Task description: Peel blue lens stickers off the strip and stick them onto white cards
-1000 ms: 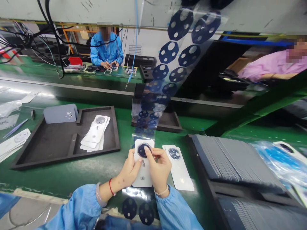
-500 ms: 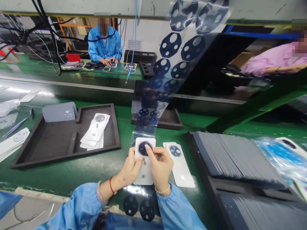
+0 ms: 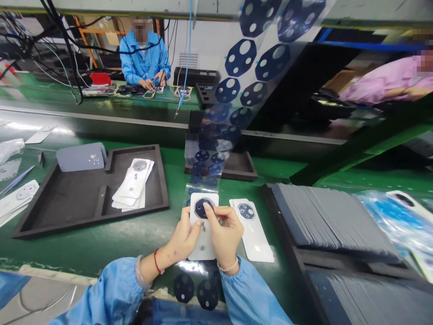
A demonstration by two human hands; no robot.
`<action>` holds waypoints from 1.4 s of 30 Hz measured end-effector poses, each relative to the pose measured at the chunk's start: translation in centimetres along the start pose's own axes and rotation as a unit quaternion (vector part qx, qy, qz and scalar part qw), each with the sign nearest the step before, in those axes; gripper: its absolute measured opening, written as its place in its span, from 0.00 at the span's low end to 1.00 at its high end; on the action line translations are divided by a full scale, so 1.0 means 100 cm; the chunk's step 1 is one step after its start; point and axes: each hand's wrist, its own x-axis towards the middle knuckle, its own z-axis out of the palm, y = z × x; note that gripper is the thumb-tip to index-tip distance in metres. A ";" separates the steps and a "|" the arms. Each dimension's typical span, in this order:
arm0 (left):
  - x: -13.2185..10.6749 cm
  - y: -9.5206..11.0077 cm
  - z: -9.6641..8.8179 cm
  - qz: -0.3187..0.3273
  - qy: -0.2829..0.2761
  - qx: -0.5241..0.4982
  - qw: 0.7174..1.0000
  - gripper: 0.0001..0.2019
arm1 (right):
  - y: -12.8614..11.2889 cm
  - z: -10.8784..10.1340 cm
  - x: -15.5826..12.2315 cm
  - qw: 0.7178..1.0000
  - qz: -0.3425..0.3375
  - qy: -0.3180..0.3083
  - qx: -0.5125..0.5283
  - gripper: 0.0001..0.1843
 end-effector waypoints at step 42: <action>0.011 -0.007 -0.006 -0.040 -0.023 -0.038 0.998 0.13 | 0.013 -0.014 -0.004 0.943 0.223 -0.216 0.119 0.22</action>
